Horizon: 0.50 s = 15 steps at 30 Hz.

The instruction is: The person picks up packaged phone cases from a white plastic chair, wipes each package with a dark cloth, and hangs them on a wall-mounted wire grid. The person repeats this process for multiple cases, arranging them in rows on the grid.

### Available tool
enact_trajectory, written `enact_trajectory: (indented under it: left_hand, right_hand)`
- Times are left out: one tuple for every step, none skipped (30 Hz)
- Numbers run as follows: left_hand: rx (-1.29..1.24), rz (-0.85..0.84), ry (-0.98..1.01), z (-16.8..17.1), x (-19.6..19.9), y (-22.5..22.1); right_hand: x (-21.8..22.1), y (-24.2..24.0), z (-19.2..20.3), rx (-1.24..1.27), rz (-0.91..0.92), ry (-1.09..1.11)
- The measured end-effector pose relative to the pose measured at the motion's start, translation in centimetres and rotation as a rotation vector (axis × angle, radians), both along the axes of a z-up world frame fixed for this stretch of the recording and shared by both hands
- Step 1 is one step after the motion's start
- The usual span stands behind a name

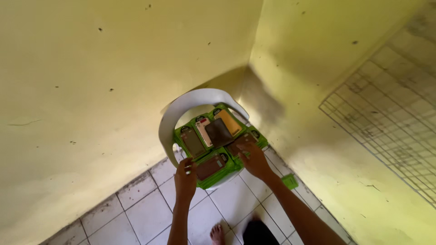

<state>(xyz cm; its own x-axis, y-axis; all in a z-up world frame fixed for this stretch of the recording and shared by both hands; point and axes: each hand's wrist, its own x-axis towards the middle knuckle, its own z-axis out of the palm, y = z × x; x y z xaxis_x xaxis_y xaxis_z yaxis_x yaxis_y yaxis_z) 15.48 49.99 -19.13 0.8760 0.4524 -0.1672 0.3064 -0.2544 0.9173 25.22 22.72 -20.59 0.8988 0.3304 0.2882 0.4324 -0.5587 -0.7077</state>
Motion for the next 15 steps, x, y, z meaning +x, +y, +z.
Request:
enact_trajectory:
  left_hand:
    - [-0.006, 0.004, 0.017, -1.3, 0.9, 0.5]
    - [0.015, 0.006, 0.015, -2.6, 2.2, 0.7]
    - [0.037, 0.007, 0.012, -4.1, 3.6, 0.7]
    - [0.059, 0.016, 0.011, -5.7, 5.1, 0.9]
    - [0.038, 0.019, 0.029, -7.3, 6.7, 1.0]
    - [0.018, 0.028, 0.054, -9.1, 7.9, 0.9]
    - [-0.002, 0.037, 0.078, -10.8, 9.1, 0.9]
    - [-0.021, 0.066, 0.100, -12.5, 10.5, 0.5]
    - [-0.039, 0.095, 0.122, -14.0, 11.7, 0.2]
    - [-0.059, 0.154, 0.144, -15.3, 13.1, -0.1]
    - [-0.048, 0.163, 0.185, -16.7, 15.1, -0.5]
    - [-0.033, 0.148, 0.245, -18.0, 16.0, -1.0]
    - [-0.020, 0.131, 0.306, -19.1, 16.7, -1.6]
    - [-0.004, 0.130, 0.365, -20.1, 17.5, -1.8]
    - [0.012, 0.127, 0.425, -20.8, 18.5, -2.0]
  right_hand:
    - [1.0, 0.5, -1.5, -0.072, 0.008, -0.075]
    - [2.5, 1.0, -2.8, -0.046, -0.005, 0.047]
    - [4.0, 1.5, -4.2, -0.022, -0.019, 0.169]
    - [5.6, 2.1, -5.5, 0.002, -0.026, 0.292]
    - [7.3, 2.6, -6.7, -0.027, -0.051, 0.322]
    - [8.6, 3.0, -8.0, -0.057, -0.070, 0.359]
    - [9.9, 3.5, -9.2, -0.088, -0.089, 0.394]
    - [11.5, 3.7, -10.2, -0.129, -0.104, 0.401]
    - [12.8, 4.1, -11.1, -0.171, -0.119, 0.407]
    - [14.7, 4.9, -11.8, -0.219, -0.104, 0.410]
    - [16.6, 5.7, -12.5, -0.266, -0.088, 0.410]
    - [16.9, 6.2, -13.5, -0.308, -0.093, 0.430]
    - [17.5, 6.6, -14.5, -0.350, -0.098, 0.449]
    - [18.1, 7.1, -15.5, -0.399, -0.073, 0.460]
    - [18.6, 7.4, -16.4, -0.448, -0.047, 0.470]
